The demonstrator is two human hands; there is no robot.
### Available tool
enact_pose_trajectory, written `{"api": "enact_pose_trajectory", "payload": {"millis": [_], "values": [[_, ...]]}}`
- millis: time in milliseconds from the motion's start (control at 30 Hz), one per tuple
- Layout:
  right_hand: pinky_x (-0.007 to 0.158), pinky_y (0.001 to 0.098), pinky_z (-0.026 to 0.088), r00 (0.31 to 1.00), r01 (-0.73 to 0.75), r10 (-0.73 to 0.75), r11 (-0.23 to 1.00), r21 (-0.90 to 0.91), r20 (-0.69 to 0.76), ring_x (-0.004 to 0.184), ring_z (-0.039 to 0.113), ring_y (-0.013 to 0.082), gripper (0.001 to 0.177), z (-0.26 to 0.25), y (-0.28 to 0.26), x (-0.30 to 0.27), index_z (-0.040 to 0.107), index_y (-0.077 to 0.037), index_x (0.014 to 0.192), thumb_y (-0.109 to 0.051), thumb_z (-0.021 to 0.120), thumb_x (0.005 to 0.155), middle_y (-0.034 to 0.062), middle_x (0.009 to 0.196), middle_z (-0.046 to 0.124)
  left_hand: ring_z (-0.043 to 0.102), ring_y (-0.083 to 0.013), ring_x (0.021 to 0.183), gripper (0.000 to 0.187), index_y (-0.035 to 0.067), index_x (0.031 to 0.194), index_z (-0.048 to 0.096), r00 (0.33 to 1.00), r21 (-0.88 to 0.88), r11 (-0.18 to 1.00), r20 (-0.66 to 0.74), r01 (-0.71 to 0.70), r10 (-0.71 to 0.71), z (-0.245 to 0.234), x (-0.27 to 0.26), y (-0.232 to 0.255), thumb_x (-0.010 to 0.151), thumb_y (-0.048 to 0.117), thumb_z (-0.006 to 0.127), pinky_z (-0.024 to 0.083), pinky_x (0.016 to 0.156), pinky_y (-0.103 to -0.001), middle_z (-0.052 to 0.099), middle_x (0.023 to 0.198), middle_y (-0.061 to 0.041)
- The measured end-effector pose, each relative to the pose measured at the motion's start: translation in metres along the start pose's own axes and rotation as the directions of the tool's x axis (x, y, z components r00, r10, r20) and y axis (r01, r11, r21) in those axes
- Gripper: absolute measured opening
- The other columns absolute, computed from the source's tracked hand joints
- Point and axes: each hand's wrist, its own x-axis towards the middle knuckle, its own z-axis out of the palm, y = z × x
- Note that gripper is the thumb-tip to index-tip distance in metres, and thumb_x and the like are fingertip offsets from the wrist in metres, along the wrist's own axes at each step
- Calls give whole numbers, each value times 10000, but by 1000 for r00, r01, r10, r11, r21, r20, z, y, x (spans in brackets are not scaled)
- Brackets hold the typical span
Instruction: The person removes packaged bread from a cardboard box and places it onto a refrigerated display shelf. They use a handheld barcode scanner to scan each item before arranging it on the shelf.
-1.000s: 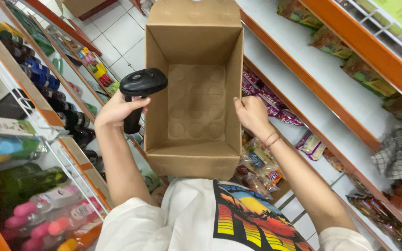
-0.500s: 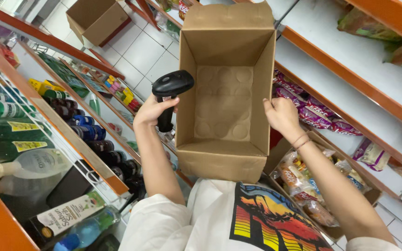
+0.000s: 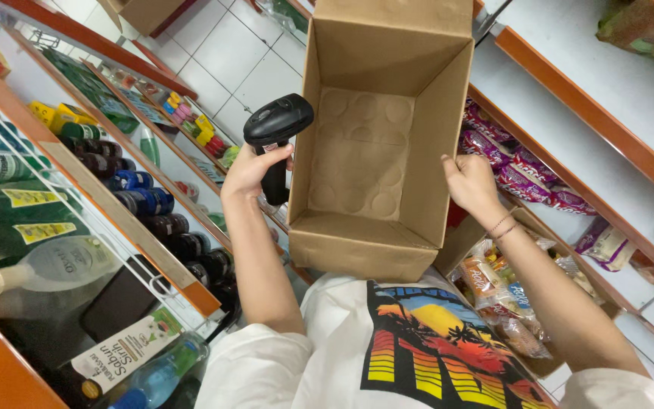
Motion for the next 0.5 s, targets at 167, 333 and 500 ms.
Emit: {"api": "enact_pose_trajectory", "payload": {"millis": [167, 333, 500], "values": [[521, 451, 428, 998, 56, -55, 998, -13, 32, 440, 532, 321, 514, -4, 3, 4, 589, 60, 647, -291, 578, 1021, 228, 529, 508, 673, -190, 738, 310, 28, 1064, 661, 1000, 13, 1000, -19, -9, 9, 4, -18, -14, 805, 46, 831, 569, 662, -359, 665, 884, -52], [512, 456, 425, 990, 123, -120, 991, -44, 67, 448, 547, 322, 493, -8, 10, 10, 601, 44, 653, -295, 582, 1010, 229, 540, 519, 657, -173, 734, 367, 58, 1090, 643, 990, 36, 999, -139, 31, -25, 16, -46, -30, 777, 48, 834, 562, 645, -348, 649, 894, -23], [514, 467, 423, 982, 156, -144, 984, -86, 125, 467, 561, 353, 487, -9, 15, 24, 609, 39, 663, -304, 584, 1007, 242, 557, 538, 649, -158, 722, 354, 72, 1051, 617, 976, 53, 996, -207, 78, -66, 23, -68, -44, 775, 70, 839, 558, 639, -343, 629, 858, -15]]}}
